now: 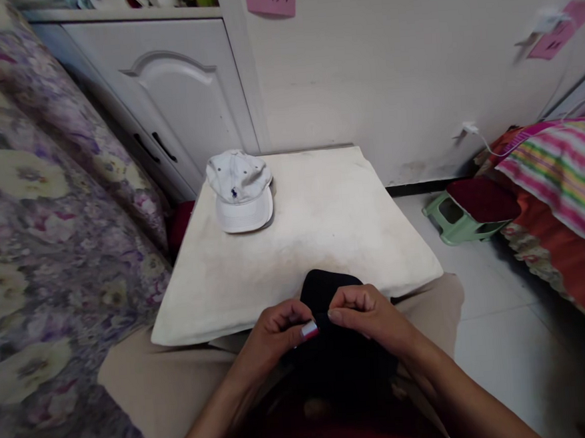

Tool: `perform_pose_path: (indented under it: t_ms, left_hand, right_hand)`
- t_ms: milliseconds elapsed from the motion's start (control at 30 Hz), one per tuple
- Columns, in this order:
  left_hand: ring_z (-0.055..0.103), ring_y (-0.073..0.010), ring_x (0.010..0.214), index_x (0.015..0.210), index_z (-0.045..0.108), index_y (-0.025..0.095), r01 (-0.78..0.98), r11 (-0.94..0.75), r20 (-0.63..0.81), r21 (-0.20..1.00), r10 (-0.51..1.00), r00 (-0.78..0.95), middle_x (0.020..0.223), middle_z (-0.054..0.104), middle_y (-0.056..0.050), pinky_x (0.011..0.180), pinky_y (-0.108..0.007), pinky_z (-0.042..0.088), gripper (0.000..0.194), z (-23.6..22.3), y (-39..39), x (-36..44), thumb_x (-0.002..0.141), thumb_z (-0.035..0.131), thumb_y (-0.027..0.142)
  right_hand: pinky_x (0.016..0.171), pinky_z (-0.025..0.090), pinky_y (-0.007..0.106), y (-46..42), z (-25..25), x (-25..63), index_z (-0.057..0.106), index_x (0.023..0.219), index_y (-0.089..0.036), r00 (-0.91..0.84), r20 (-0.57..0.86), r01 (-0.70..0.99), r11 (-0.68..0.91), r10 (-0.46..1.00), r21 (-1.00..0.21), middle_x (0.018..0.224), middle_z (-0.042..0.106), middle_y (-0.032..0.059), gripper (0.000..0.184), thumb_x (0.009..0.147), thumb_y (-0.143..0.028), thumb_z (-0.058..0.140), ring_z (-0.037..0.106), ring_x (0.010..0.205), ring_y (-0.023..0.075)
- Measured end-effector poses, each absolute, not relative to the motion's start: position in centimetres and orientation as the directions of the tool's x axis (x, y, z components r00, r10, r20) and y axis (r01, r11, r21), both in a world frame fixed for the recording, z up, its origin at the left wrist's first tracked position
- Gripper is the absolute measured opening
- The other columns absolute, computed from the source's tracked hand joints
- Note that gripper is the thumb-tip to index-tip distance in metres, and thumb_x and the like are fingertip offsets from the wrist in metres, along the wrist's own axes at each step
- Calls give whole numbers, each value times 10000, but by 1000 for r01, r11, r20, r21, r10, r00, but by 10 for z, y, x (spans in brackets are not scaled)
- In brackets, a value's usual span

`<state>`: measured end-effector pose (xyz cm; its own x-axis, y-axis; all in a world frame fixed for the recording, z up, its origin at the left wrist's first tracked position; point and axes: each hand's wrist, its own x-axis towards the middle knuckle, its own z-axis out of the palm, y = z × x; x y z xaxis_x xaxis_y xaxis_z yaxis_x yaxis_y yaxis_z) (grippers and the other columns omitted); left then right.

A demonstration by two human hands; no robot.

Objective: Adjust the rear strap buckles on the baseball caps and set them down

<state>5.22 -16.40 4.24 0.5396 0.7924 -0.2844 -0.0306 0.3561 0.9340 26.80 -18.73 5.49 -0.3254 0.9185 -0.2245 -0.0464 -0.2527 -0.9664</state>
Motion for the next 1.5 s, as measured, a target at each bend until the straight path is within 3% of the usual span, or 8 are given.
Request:
perform_pose_path:
  t_ms: [367,667,1067,1500]
  left_hand:
    - [442,-91,604,794,654,167,-2,353,-294,936,781,551,690,572,36,572,-216,308,197,41,-164,53,777,775,321]
    - [420,-94,605,784,642,164,38,321,-286,946,777,561,681,552,36,569,-226,290,188,45,-163,55,792,744,322]
    - [452,-107,622,812,665,181,113,257,-276,960,785,555,698,583,33,588,-237,315,152,45,-166,56,838,713,323]
    - [403,-98,579,772,645,173,154,312,-344,938,767,542,650,527,41,529,-218,278,184,54,-167,62,832,711,334]
  right_hand:
    - [461,259,213,-183,55,275,677,750,-175,-397,-237,37,-243,887,-969,568,465,-67,215,839,-366,716,332,481,67]
    - [579,373,230,-177,63,278,683,791,-182,-463,-171,94,-144,870,-985,636,604,-31,122,853,-287,683,526,589,104]
    - [528,319,217,-173,49,278,674,760,-175,-523,-217,1,-254,824,-967,578,550,-52,112,829,-263,663,442,534,87]
    - [572,367,224,-170,54,283,658,791,-174,-563,-169,70,-157,809,-985,665,572,-37,135,855,-293,661,498,591,97]
